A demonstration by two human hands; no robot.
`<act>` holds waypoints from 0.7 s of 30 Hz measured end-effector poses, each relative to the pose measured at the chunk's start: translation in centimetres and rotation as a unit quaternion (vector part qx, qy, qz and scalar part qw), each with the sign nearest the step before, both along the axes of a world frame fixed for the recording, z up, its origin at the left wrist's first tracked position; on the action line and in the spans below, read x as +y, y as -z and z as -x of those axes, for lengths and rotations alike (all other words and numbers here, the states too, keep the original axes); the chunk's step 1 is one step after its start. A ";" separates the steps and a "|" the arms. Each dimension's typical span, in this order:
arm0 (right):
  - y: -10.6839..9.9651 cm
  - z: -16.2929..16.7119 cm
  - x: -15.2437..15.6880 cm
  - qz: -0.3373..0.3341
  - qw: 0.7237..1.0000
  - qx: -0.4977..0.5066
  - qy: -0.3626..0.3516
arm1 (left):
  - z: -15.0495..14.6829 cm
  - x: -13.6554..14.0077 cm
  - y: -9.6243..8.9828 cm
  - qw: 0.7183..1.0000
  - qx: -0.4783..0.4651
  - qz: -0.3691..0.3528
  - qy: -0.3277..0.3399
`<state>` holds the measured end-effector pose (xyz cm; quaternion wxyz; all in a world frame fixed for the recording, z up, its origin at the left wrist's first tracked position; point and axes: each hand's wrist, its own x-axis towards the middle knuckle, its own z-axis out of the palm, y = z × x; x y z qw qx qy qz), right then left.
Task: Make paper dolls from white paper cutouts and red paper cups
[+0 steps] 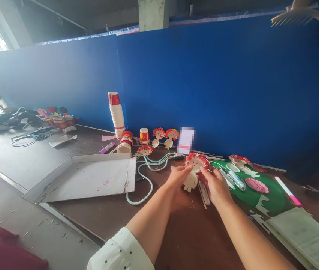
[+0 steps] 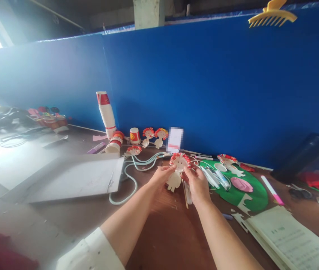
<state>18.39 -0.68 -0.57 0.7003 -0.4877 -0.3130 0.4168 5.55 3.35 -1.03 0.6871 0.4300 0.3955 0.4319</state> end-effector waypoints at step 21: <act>-0.6 -0.2 -0.3 -0.027 0.999 0.031 -0.018 | -0.1 -0.1 -0.5 0.962 0.094 -0.209 -0.149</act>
